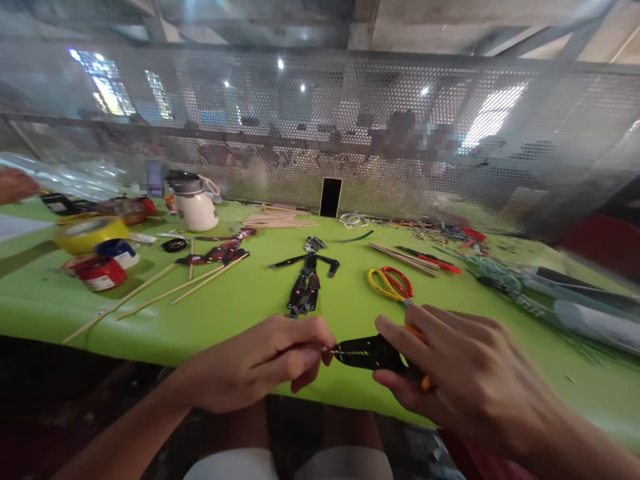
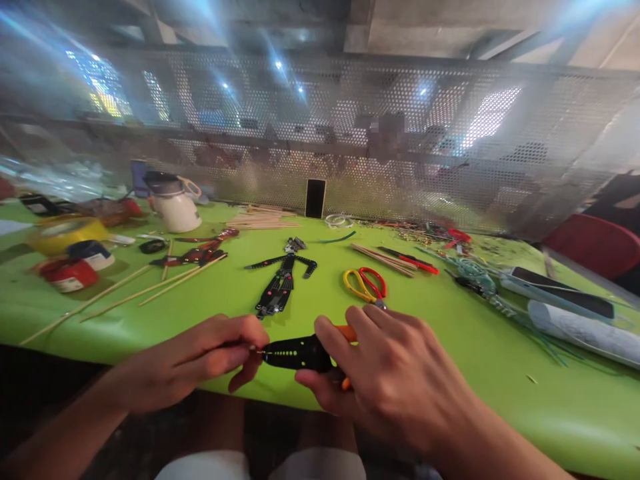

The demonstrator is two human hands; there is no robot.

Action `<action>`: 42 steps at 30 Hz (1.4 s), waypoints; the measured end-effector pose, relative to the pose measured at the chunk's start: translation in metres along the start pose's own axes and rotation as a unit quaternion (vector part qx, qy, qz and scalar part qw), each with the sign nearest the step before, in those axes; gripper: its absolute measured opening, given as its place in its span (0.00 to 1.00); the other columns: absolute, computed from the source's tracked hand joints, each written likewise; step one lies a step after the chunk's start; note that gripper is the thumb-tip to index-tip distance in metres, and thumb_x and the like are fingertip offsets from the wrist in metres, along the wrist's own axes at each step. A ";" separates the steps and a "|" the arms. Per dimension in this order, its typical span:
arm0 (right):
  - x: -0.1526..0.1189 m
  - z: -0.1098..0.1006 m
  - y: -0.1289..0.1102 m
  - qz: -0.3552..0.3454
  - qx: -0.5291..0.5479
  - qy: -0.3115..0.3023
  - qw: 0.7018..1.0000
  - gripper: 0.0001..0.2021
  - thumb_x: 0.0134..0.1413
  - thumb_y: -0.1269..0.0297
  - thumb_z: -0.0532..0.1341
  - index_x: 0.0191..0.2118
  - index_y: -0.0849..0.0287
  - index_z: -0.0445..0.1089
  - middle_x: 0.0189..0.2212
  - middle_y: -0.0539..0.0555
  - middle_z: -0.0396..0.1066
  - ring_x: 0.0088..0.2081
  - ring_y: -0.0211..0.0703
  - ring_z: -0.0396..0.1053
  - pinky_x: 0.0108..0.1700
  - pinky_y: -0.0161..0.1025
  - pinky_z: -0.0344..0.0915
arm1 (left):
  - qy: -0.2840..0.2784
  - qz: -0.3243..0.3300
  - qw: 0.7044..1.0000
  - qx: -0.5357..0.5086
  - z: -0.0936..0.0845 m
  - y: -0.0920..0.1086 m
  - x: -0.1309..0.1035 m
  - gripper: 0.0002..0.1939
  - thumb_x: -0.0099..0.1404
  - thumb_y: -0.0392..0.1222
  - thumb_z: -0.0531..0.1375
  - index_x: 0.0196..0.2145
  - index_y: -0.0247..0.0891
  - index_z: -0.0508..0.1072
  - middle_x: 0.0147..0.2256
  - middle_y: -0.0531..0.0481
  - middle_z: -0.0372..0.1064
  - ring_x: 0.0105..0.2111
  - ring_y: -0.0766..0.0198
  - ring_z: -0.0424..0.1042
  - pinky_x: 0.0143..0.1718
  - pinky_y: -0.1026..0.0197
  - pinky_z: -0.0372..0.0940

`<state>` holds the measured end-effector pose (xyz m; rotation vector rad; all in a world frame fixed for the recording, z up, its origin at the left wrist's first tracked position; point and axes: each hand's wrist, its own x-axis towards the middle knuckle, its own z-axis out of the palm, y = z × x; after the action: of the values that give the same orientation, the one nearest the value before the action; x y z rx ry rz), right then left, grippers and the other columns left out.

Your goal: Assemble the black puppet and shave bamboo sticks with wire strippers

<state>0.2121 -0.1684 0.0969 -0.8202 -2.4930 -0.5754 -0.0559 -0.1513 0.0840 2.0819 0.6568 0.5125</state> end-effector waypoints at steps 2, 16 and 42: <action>0.000 -0.001 -0.002 0.003 -0.001 -0.001 1.000 0.15 0.67 0.54 0.54 0.41 0.61 0.70 0.24 0.51 0.63 0.23 0.39 0.61 0.24 0.38 0.51 | -0.002 0.001 1.000 0.001 0.001 0.000 -0.001 0.13 0.75 0.42 0.46 0.36 0.37 0.65 0.29 0.54 0.66 0.29 0.70 0.65 0.33 0.69 0.60; -0.005 0.000 -0.004 0.017 0.011 -0.041 0.999 0.17 0.67 0.52 0.53 0.40 0.59 0.71 0.23 0.50 0.62 0.20 0.37 0.59 0.24 0.40 0.46 | -0.001 -0.018 0.999 0.042 0.002 -0.003 -0.005 0.13 0.75 0.43 0.48 0.38 0.37 0.70 0.32 0.53 0.69 0.31 0.69 0.67 0.36 0.69 0.62; -0.008 0.009 -0.009 0.053 0.062 -0.098 0.992 0.18 0.68 0.50 0.53 0.40 0.57 0.73 0.21 0.49 0.64 0.19 0.37 0.61 0.24 0.40 0.43 | 0.018 0.004 0.996 0.084 0.002 -0.003 -0.007 0.14 0.75 0.43 0.48 0.42 0.40 0.73 0.38 0.52 0.74 0.37 0.66 0.71 0.40 0.66 0.64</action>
<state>0.2096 -0.1738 0.0830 -0.9966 -2.6105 -0.3122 -0.0607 -0.1550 0.0794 2.2380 0.7336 0.5151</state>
